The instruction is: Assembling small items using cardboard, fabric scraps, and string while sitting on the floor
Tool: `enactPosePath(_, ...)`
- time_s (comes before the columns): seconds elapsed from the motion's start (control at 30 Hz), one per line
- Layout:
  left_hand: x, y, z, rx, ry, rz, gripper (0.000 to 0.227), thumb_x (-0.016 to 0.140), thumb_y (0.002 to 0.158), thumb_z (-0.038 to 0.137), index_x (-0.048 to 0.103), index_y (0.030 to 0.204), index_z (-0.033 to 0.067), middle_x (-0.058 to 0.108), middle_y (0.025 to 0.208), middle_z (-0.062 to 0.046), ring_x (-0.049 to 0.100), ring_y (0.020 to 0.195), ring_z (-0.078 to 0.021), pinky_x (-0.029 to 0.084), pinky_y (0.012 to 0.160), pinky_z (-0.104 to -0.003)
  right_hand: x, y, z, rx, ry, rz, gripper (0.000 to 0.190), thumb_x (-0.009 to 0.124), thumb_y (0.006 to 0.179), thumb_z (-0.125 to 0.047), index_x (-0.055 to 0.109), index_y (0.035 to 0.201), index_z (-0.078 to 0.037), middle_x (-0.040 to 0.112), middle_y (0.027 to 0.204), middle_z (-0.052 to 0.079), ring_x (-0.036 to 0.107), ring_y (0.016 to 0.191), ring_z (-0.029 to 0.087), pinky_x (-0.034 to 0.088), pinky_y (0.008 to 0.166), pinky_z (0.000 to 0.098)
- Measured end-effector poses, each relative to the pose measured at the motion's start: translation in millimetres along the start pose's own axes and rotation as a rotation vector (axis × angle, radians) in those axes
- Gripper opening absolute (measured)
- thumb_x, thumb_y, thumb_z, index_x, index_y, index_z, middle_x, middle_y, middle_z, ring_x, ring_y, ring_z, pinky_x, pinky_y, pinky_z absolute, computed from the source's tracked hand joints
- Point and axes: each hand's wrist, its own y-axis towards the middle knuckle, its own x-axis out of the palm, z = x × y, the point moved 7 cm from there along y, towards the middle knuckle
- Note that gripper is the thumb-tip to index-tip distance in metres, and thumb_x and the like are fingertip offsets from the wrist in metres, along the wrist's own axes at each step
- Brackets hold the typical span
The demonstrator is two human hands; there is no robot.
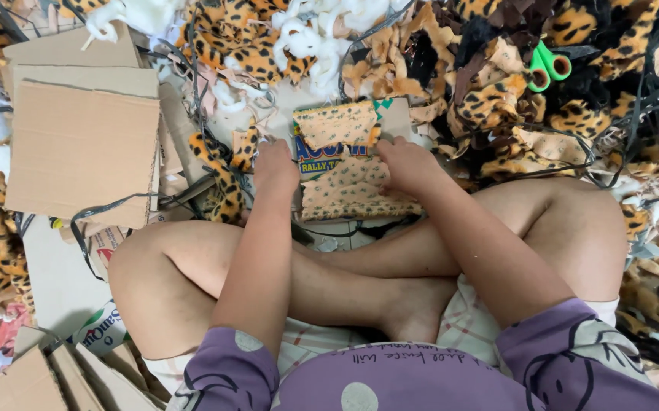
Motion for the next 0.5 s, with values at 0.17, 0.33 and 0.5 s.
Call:
enactPosePath(0.17, -54.3, -54.5, 48.9, 0.199, -0.095, 0.165, 0.017, 0.061, 0.09, 0.001, 0.051, 0.104, 0.0038, 0.049, 0.115, -0.019, 0.062, 0.111, -0.0465, 0.056, 0.092, -0.053, 3.7, -0.2, 2.4, 0.007, -0.028, -0.016, 0.078, 0.096, 0.069, -0.032, 0.052, 0.126, -0.003, 0.057, 0.12, 0.03, 0.067, 0.106, 0.052, 0.058, 0.086, 0.06)
enactPosePath(0.33, -35.0, -93.6, 96.4, 0.58, -0.217, -0.174, 0.027, 0.055, 0.09, 0.011, 0.071, 0.111, 0.0063, 0.066, 0.105, -0.031, 0.062, 0.11, -0.0525, 0.05, 0.098, -0.06, -28.5, -25.4, -24.7, -0.015, -0.09, -0.003, 0.068, 0.088, 0.08, -0.031, 0.054, 0.132, -0.004, 0.06, 0.118, 0.026, 0.069, 0.106, 0.046, 0.059, 0.085, 0.0549)
enactPosePath(0.5, -2.3, -78.8, 90.9, 0.576, -0.067, -0.253, 0.03, 0.071, 0.086, 0.013, 0.064, 0.114, 0.0201, 0.056, 0.115, -0.017, 0.061, 0.116, -0.0476, 0.055, 0.096, -0.055, -46.2, -59.1, -99.3, -0.206, 0.076, -0.235, 0.042, 0.077, 0.088, -0.034, 0.063, 0.116, -0.006, 0.064, 0.119, 0.025, 0.068, 0.108, 0.048, 0.057, 0.089, 0.0556)
